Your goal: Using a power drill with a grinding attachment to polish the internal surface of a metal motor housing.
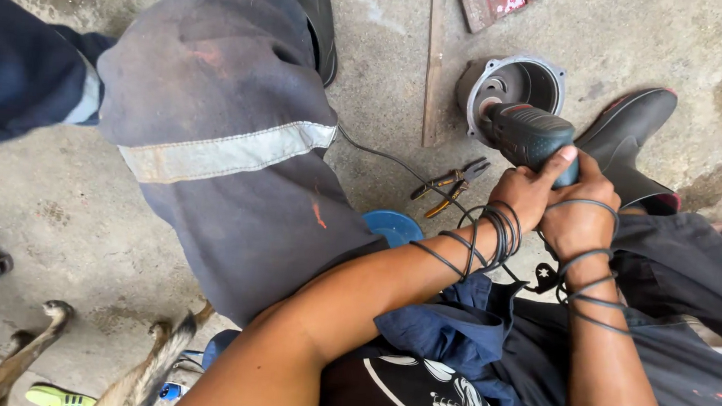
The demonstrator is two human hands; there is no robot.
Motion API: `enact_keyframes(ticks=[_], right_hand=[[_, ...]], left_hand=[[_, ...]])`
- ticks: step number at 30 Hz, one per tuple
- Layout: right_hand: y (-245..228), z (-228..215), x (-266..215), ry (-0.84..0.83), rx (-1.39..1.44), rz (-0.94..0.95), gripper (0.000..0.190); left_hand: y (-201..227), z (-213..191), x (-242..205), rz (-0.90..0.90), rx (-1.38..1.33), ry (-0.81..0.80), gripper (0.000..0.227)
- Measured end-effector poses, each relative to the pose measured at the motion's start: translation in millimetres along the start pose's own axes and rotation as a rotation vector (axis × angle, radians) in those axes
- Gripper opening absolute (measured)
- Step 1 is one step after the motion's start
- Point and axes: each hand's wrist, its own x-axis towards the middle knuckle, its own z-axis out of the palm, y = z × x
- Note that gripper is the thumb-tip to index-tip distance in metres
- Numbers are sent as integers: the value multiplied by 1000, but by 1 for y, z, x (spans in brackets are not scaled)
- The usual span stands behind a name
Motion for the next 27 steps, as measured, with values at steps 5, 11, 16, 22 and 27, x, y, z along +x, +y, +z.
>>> enact_keyframes(ticks=[5,11,16,22,27], right_hand=[[6,17,15,-17,12,16,51],[5,-4,-5,-22,56,53,53],[11,-25,-26,-23,102,84,55],[9,-11,-13,-6,120,95,52],[15,19,3,-99,126,105,58]], left_hand=[[-11,-5,21,-10,31,12,104],[2,5,-7,-29,72,4,107],[25,19,-50,-69,61,7,114],[23,6,-57,123,-26,60,89],[-18,3,-1,18,-118,163,84]])
